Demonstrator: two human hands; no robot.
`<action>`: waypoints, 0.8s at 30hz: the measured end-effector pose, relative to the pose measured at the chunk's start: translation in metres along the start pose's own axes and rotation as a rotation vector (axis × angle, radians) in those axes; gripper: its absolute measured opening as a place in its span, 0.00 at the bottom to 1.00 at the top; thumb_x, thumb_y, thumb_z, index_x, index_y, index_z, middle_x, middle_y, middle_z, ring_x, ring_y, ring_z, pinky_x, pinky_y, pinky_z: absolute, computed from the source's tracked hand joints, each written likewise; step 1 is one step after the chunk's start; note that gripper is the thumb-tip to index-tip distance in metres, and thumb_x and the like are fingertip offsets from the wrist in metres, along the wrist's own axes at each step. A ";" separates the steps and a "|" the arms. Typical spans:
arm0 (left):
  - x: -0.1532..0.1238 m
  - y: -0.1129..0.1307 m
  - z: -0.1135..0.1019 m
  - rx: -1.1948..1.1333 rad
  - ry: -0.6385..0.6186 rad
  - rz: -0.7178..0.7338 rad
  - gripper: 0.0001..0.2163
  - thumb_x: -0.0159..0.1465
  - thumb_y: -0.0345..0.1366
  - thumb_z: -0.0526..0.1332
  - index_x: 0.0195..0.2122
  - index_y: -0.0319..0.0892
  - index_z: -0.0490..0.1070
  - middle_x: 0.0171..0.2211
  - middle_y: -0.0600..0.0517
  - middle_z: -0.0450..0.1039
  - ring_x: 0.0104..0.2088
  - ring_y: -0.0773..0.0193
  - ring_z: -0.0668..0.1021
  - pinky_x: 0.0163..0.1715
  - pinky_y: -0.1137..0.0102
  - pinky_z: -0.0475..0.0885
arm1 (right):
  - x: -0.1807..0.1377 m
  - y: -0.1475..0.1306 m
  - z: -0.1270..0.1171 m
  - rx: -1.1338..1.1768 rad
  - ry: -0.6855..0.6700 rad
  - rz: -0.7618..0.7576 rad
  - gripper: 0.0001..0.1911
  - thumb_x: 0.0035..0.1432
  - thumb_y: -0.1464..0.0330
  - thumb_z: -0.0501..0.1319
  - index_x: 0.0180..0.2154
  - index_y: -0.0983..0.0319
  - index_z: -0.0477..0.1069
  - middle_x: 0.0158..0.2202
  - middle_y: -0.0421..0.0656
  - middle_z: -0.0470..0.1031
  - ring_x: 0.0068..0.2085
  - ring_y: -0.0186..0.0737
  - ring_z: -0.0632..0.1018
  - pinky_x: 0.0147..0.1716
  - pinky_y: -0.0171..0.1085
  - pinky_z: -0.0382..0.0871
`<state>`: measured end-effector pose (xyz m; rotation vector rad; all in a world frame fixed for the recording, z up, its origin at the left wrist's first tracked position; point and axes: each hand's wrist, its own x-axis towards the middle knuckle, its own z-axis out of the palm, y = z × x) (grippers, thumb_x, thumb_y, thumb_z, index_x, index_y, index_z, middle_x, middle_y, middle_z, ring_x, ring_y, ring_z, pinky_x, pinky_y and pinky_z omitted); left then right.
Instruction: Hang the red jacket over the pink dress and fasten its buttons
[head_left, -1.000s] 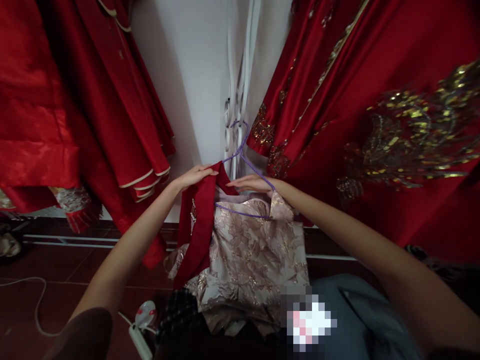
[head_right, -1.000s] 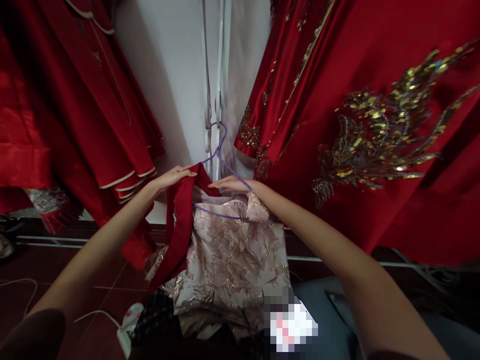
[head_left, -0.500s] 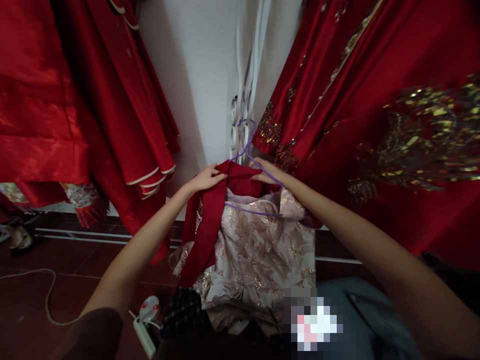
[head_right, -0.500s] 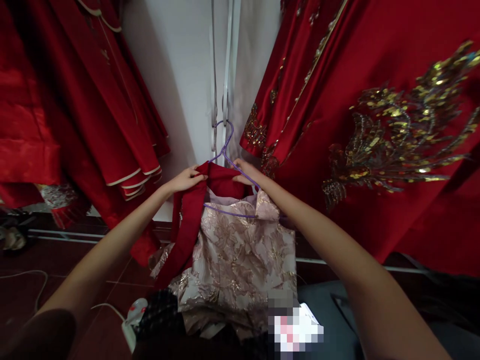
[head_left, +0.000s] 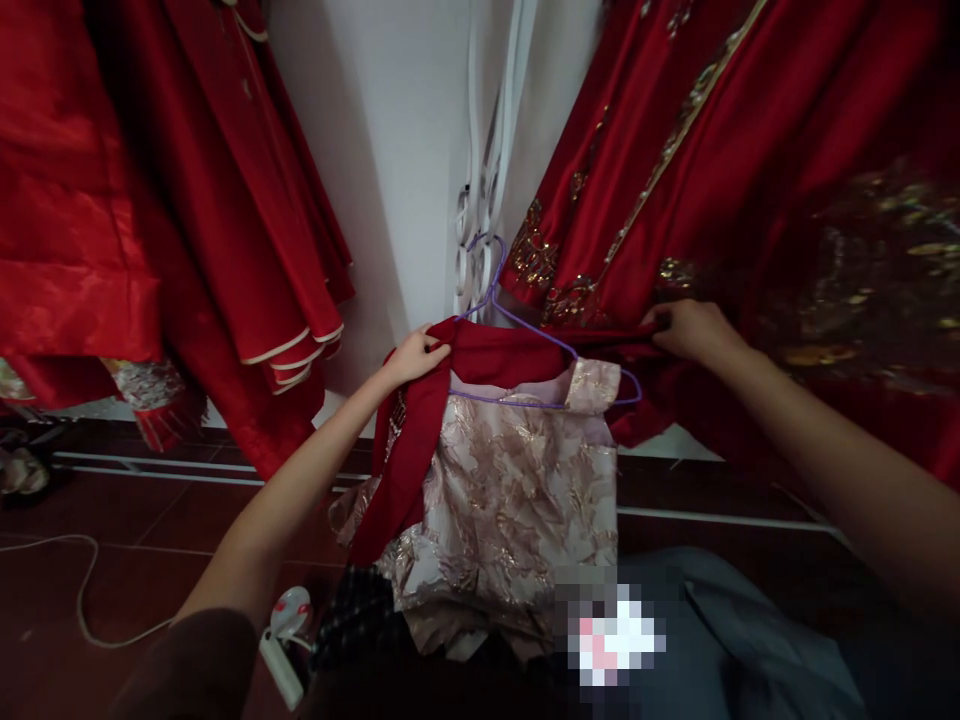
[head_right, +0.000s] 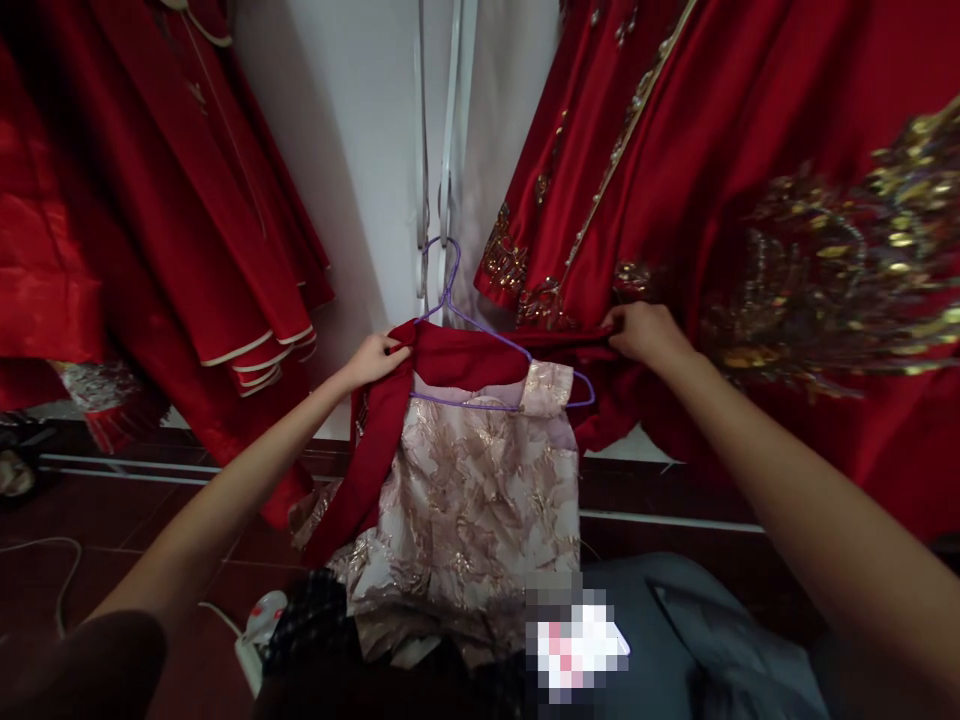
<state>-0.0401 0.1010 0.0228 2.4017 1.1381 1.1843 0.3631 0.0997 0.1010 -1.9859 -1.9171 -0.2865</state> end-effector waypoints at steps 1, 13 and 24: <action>-0.002 0.002 -0.001 0.062 -0.007 0.005 0.16 0.58 0.38 0.53 0.14 0.41 0.58 0.23 0.54 0.63 0.31 0.65 0.69 0.40 0.70 0.64 | -0.004 0.009 -0.005 -0.002 -0.012 0.024 0.07 0.45 0.78 0.60 0.23 0.60 0.69 0.25 0.48 0.71 0.35 0.49 0.75 0.40 0.46 0.63; -0.017 0.027 0.015 0.482 0.014 -0.028 0.15 0.64 0.40 0.52 0.29 0.38 0.73 0.31 0.45 0.64 0.38 0.56 0.70 0.42 0.64 0.65 | -0.063 -0.055 0.001 0.821 -0.108 0.250 0.13 0.47 0.68 0.51 0.33 0.59 0.71 0.27 0.48 0.75 0.24 0.43 0.73 0.29 0.45 0.68; -0.020 0.025 -0.004 0.482 0.041 -0.099 0.12 0.61 0.41 0.55 0.27 0.40 0.73 0.30 0.46 0.63 0.40 0.53 0.69 0.42 0.62 0.65 | -0.174 -0.198 0.080 1.003 -0.104 -0.194 0.06 0.55 0.66 0.46 0.29 0.56 0.59 0.25 0.39 0.67 0.29 0.40 0.71 0.30 0.37 0.63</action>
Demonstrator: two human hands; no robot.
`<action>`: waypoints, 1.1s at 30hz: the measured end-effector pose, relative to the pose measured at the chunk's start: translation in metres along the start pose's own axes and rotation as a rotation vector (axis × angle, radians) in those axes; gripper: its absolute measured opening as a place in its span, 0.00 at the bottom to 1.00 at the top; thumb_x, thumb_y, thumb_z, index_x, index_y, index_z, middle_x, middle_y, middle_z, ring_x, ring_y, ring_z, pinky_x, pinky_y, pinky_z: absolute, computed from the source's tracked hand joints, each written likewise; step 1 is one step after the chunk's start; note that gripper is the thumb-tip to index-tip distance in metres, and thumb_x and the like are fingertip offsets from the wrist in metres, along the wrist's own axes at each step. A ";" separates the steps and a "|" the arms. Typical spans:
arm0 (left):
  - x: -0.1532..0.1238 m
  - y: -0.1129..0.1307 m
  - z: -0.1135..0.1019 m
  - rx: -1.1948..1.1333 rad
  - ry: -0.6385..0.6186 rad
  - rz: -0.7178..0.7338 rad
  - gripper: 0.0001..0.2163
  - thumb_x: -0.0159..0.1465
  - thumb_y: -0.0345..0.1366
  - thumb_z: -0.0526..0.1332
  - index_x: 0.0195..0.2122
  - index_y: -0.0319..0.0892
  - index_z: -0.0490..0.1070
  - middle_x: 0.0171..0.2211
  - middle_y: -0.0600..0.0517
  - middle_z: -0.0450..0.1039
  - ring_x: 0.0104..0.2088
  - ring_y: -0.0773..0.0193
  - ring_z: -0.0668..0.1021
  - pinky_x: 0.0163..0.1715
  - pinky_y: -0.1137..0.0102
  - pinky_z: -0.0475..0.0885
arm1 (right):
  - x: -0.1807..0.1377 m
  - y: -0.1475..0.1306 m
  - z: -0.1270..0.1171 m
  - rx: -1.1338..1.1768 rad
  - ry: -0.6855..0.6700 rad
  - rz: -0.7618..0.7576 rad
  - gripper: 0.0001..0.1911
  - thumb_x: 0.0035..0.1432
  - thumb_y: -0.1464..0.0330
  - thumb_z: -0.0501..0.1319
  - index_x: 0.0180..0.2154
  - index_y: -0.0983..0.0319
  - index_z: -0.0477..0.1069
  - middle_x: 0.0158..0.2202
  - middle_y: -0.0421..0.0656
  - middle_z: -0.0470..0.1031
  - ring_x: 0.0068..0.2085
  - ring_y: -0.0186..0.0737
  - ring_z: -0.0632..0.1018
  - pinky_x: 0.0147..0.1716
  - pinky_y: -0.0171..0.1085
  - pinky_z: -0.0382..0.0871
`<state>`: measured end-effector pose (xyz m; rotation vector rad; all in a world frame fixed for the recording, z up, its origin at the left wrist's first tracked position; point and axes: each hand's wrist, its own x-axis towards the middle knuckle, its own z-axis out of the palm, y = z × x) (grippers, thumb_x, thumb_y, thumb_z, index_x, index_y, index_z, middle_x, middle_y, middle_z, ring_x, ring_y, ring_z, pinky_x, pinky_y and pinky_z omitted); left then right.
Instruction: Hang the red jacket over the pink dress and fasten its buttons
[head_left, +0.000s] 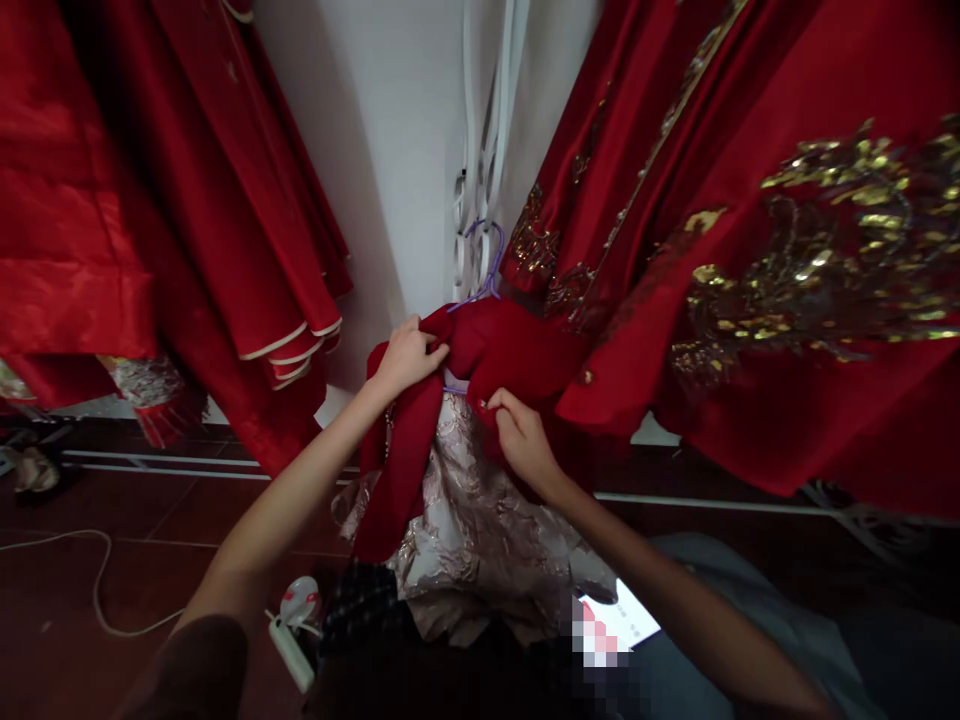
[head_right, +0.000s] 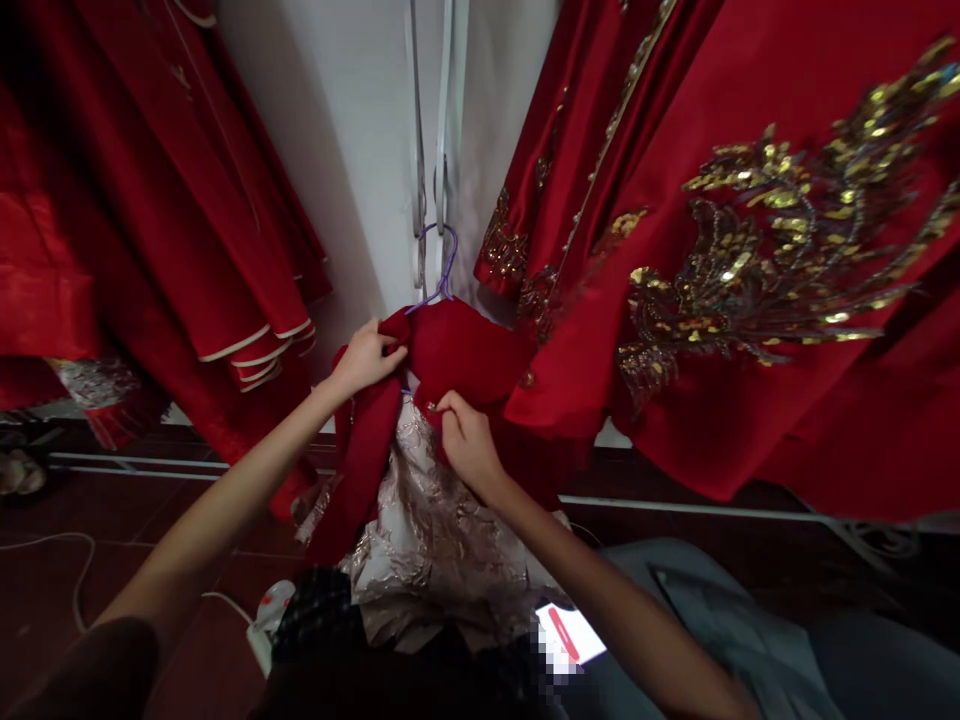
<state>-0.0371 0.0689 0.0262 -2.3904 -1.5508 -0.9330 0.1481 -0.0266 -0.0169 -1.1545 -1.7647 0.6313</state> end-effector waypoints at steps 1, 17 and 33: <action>0.000 -0.001 -0.001 -0.019 0.001 -0.001 0.11 0.60 0.41 0.56 0.26 0.41 0.73 0.30 0.47 0.63 0.39 0.54 0.69 0.42 0.62 0.65 | -0.001 0.000 -0.005 0.020 0.026 0.009 0.05 0.56 0.64 0.48 0.31 0.56 0.59 0.28 0.40 0.68 0.30 0.40 0.72 0.30 0.37 0.64; -0.044 0.057 0.011 -0.197 0.080 -0.032 0.06 0.61 0.35 0.53 0.39 0.43 0.64 0.38 0.47 0.66 0.33 0.61 0.72 0.33 0.68 0.66 | 0.044 0.033 -0.052 -0.165 -0.030 -0.190 0.04 0.48 0.69 0.53 0.29 0.58 0.57 0.27 0.38 0.64 0.30 0.37 0.68 0.34 0.36 0.62; -0.066 0.058 0.060 -0.825 0.146 -0.282 0.07 0.57 0.32 0.60 0.37 0.42 0.65 0.37 0.50 0.75 0.39 0.64 0.77 0.42 0.70 0.70 | 0.026 0.051 -0.018 0.382 -0.099 0.021 0.15 0.52 0.59 0.60 0.41 0.56 0.64 0.41 0.42 0.69 0.41 0.38 0.73 0.43 0.39 0.69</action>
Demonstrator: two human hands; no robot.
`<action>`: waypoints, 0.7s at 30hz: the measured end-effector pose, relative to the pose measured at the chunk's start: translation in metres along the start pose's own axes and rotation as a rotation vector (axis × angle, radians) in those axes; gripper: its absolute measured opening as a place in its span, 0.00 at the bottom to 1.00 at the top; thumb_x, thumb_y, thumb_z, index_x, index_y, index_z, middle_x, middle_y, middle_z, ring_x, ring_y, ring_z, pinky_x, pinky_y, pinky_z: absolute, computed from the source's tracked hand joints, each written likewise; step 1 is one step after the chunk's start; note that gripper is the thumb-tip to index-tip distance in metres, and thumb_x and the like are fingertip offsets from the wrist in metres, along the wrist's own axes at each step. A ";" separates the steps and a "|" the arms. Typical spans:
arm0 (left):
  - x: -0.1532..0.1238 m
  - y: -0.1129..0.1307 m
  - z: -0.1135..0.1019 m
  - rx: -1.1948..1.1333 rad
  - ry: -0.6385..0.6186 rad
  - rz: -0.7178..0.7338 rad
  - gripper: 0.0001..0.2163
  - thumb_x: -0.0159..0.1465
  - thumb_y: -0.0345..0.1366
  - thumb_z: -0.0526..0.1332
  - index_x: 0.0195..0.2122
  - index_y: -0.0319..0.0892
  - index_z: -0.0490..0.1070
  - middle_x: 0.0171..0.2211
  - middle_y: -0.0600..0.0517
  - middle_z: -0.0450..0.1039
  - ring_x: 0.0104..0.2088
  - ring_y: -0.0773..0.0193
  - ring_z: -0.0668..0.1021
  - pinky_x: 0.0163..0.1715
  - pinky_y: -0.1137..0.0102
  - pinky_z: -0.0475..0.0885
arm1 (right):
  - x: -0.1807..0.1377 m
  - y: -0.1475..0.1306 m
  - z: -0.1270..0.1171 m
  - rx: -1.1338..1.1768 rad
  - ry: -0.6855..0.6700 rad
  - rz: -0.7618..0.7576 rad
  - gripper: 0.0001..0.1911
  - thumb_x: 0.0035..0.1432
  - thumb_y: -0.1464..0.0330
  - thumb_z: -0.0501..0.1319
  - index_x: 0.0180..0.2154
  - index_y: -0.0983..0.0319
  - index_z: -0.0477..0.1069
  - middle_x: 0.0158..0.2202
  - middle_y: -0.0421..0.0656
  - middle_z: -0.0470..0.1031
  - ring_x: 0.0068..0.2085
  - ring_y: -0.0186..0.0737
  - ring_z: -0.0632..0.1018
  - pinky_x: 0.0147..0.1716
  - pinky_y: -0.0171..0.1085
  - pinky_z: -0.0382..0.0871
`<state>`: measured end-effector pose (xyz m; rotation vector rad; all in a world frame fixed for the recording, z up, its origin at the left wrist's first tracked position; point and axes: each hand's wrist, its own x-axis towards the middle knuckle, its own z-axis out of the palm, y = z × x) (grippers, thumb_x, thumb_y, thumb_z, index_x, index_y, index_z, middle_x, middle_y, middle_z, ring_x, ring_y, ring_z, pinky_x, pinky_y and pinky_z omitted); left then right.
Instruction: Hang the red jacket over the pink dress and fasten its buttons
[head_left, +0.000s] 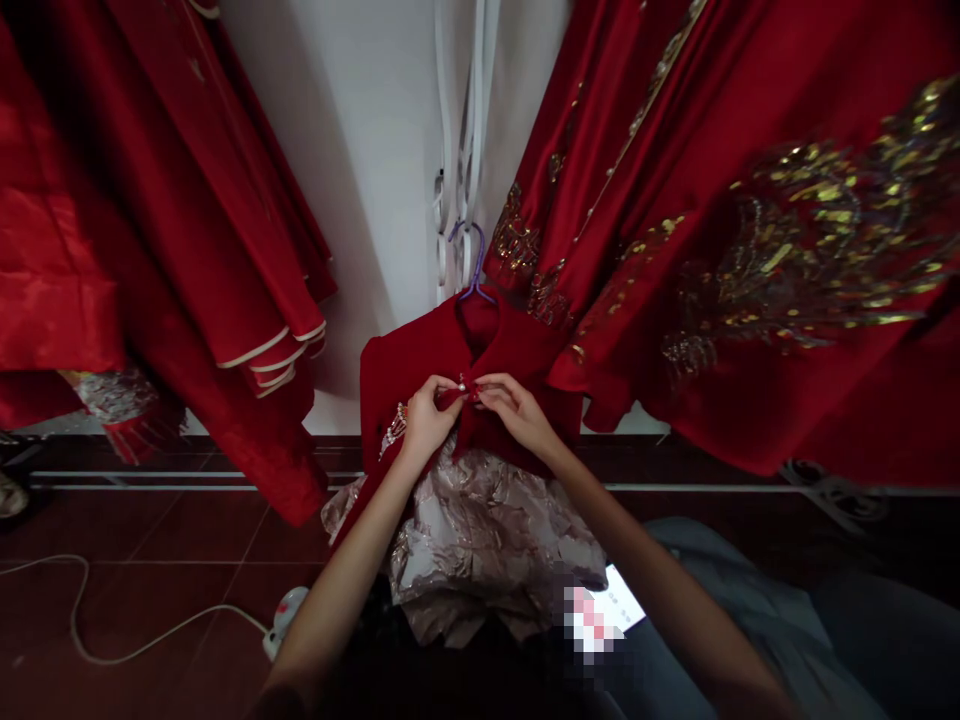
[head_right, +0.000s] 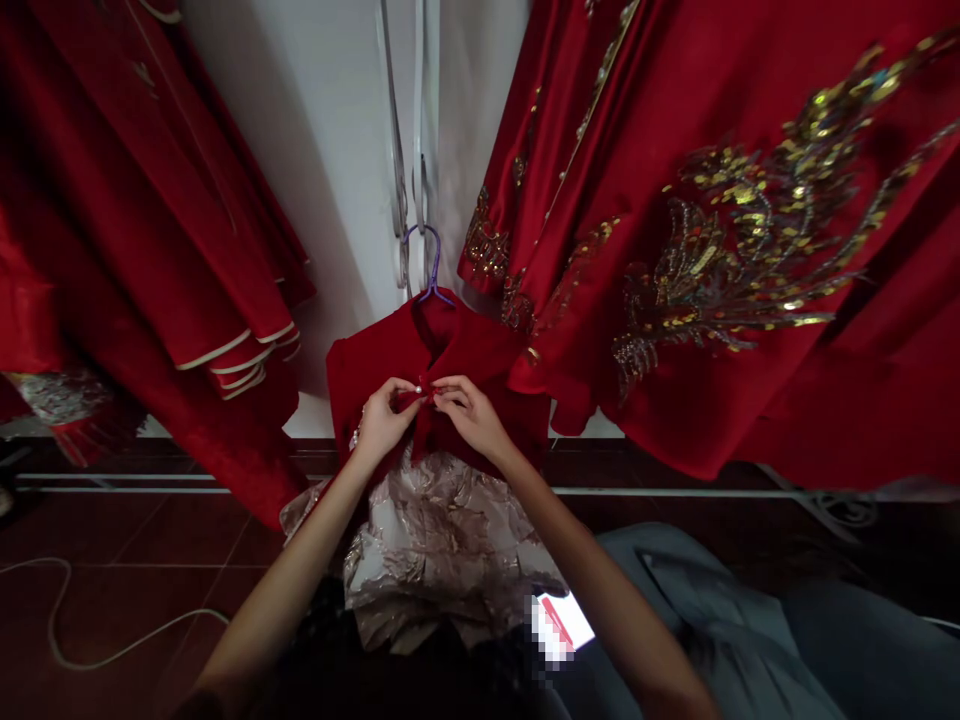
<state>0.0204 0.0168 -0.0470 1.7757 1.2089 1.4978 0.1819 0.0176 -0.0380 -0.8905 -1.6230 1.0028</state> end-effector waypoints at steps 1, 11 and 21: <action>-0.001 0.001 -0.001 0.027 -0.030 0.014 0.06 0.57 0.32 0.59 0.36 0.42 0.66 0.37 0.50 0.75 0.40 0.64 0.77 0.42 0.70 0.70 | -0.001 0.000 -0.001 -0.007 -0.009 -0.009 0.15 0.52 0.59 0.61 0.41 0.57 0.65 0.41 0.43 0.70 0.41 0.38 0.73 0.43 0.39 0.70; -0.003 0.021 -0.022 0.327 -0.203 0.222 0.10 0.57 0.25 0.55 0.39 0.43 0.67 0.39 0.52 0.74 0.39 0.63 0.76 0.40 0.71 0.69 | -0.003 -0.014 0.001 -0.187 0.070 -0.176 0.12 0.53 0.61 0.63 0.38 0.60 0.70 0.36 0.43 0.75 0.38 0.37 0.77 0.37 0.38 0.73; 0.008 0.040 -0.034 0.467 -0.356 0.397 0.06 0.62 0.34 0.54 0.36 0.41 0.68 0.34 0.51 0.71 0.33 0.65 0.74 0.35 0.72 0.67 | -0.012 -0.023 0.006 -0.290 0.214 -0.301 0.12 0.56 0.63 0.61 0.40 0.59 0.76 0.39 0.44 0.76 0.38 0.37 0.78 0.39 0.38 0.76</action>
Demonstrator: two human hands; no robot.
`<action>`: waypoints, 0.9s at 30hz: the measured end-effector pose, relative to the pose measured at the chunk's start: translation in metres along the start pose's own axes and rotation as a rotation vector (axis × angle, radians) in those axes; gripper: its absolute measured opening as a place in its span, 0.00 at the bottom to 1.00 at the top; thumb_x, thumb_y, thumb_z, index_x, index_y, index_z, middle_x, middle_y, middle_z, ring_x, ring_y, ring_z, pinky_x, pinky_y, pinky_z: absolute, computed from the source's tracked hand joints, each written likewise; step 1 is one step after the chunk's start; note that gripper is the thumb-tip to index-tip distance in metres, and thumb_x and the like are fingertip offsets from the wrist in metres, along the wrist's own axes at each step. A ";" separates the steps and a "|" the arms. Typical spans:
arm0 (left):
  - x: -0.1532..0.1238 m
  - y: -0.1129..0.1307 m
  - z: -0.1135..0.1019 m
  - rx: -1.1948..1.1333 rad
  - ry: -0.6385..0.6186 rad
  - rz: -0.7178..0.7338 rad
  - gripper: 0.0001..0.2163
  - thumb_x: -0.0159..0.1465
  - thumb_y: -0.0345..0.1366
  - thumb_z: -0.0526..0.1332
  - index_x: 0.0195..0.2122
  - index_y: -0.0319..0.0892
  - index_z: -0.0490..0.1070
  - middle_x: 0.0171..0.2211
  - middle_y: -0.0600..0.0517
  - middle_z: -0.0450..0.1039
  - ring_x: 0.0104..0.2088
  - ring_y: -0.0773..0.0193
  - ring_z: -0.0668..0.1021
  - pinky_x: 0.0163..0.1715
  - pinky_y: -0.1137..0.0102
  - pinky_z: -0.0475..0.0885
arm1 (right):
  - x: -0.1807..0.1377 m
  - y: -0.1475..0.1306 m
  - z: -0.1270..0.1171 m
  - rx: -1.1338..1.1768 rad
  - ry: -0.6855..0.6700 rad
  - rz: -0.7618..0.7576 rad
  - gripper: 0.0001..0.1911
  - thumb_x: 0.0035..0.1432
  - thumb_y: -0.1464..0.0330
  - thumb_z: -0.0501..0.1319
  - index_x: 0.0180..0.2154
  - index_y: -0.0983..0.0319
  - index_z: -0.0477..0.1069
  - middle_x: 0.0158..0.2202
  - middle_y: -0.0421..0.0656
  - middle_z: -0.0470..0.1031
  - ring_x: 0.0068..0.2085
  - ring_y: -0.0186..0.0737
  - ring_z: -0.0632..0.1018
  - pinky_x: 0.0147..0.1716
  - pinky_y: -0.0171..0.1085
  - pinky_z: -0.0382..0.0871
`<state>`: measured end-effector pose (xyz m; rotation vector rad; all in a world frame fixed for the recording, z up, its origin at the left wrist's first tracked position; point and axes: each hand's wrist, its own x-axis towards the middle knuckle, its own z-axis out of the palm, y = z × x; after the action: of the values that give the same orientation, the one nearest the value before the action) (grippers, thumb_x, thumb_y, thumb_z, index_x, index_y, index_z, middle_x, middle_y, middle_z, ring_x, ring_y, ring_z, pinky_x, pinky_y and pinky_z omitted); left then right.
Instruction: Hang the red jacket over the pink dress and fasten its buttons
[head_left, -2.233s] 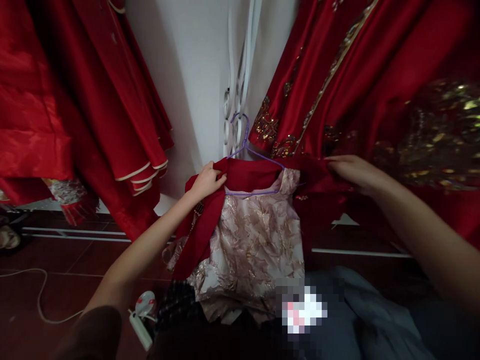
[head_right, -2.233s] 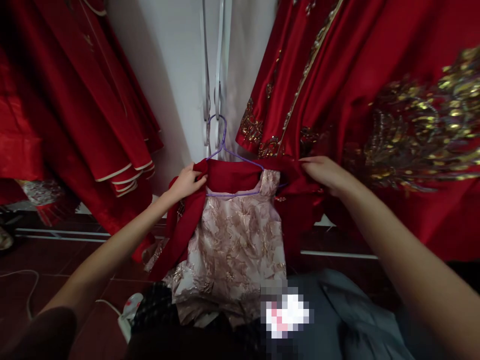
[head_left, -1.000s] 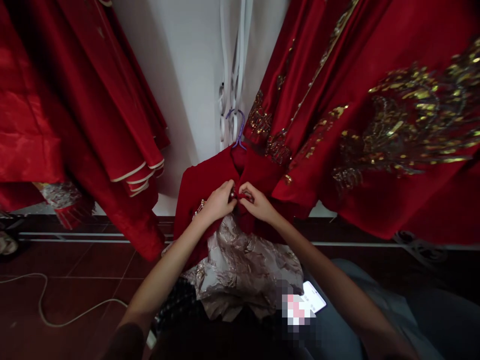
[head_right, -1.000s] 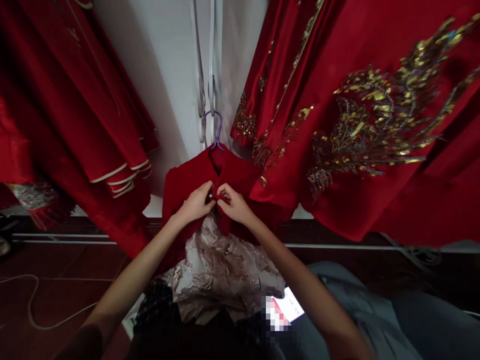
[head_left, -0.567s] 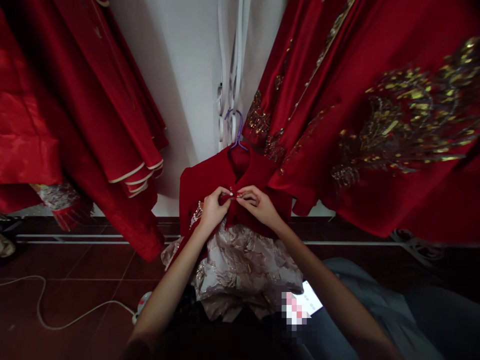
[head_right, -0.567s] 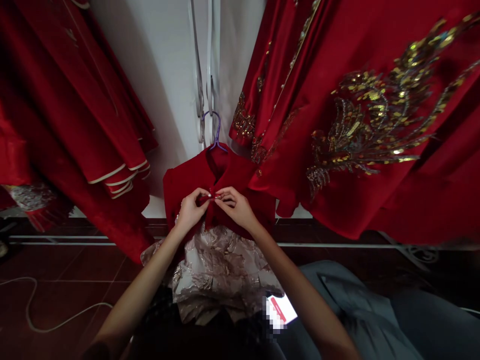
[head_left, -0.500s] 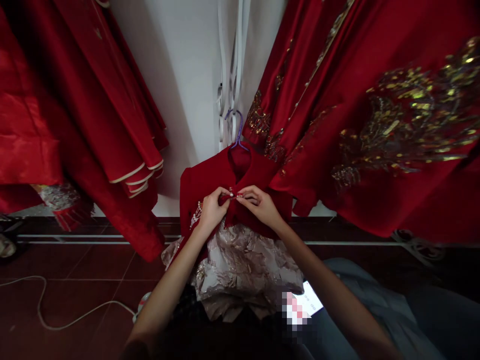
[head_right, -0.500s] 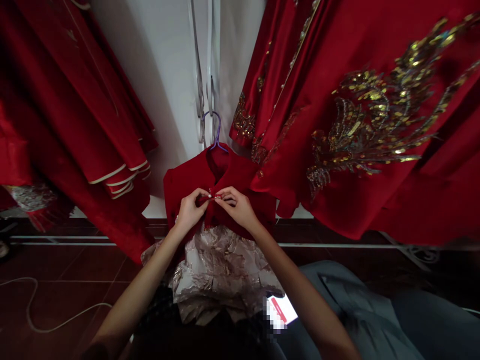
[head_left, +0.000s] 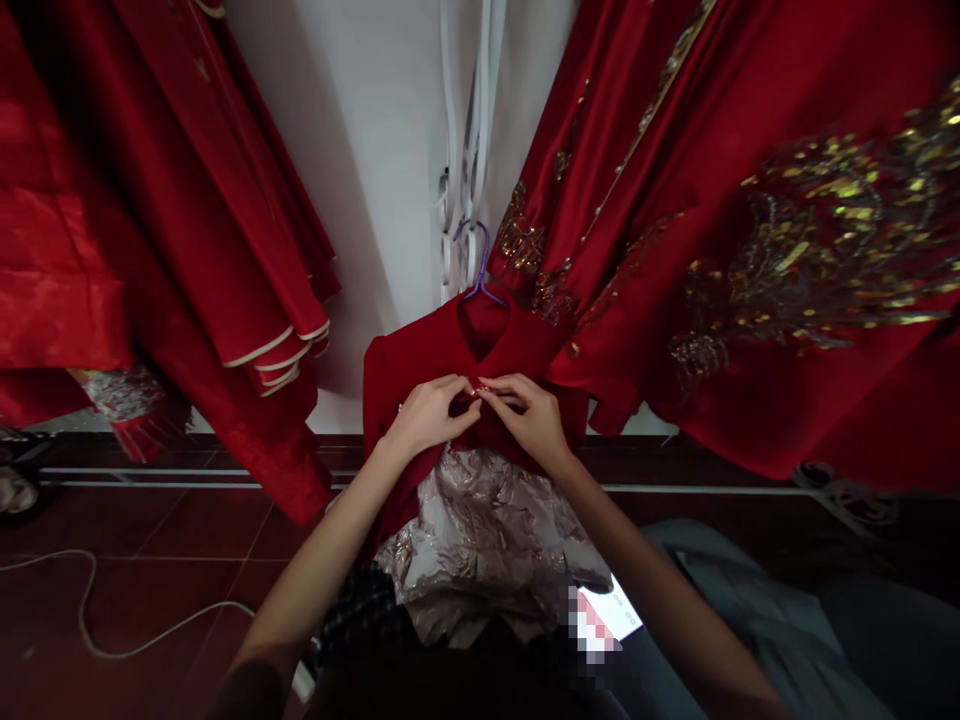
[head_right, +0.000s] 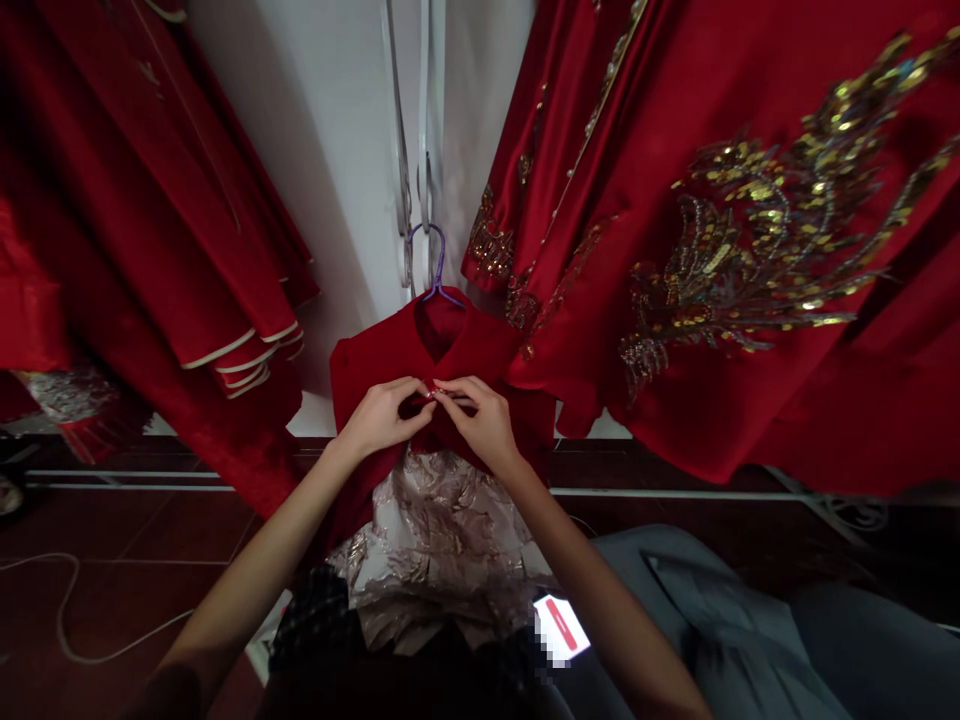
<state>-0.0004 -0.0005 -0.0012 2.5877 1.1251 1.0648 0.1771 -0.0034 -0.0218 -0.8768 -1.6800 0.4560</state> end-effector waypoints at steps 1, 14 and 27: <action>0.001 -0.001 0.001 0.002 -0.004 0.003 0.06 0.62 0.35 0.54 0.36 0.41 0.68 0.33 0.51 0.71 0.33 0.65 0.74 0.34 0.72 0.66 | -0.001 0.000 0.001 0.003 0.010 0.004 0.12 0.56 0.63 0.61 0.42 0.59 0.75 0.40 0.45 0.75 0.38 0.37 0.78 0.39 0.38 0.76; 0.004 -0.003 0.003 0.011 -0.013 0.045 0.06 0.63 0.34 0.53 0.35 0.40 0.67 0.31 0.52 0.71 0.30 0.68 0.72 0.31 0.74 0.64 | 0.001 0.002 -0.001 0.050 -0.005 0.020 0.16 0.53 0.63 0.64 0.45 0.57 0.75 0.41 0.43 0.75 0.38 0.37 0.78 0.41 0.39 0.78; 0.015 -0.006 -0.005 0.431 -0.171 0.294 0.08 0.64 0.32 0.51 0.35 0.39 0.69 0.33 0.49 0.71 0.33 0.65 0.73 0.31 0.72 0.66 | 0.008 0.008 -0.009 -0.006 -0.143 0.014 0.14 0.54 0.66 0.62 0.43 0.58 0.74 0.42 0.43 0.74 0.41 0.38 0.76 0.42 0.38 0.76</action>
<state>-0.0002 0.0137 0.0089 3.1888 1.0507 0.6805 0.1876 0.0066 -0.0192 -0.8784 -1.8077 0.5341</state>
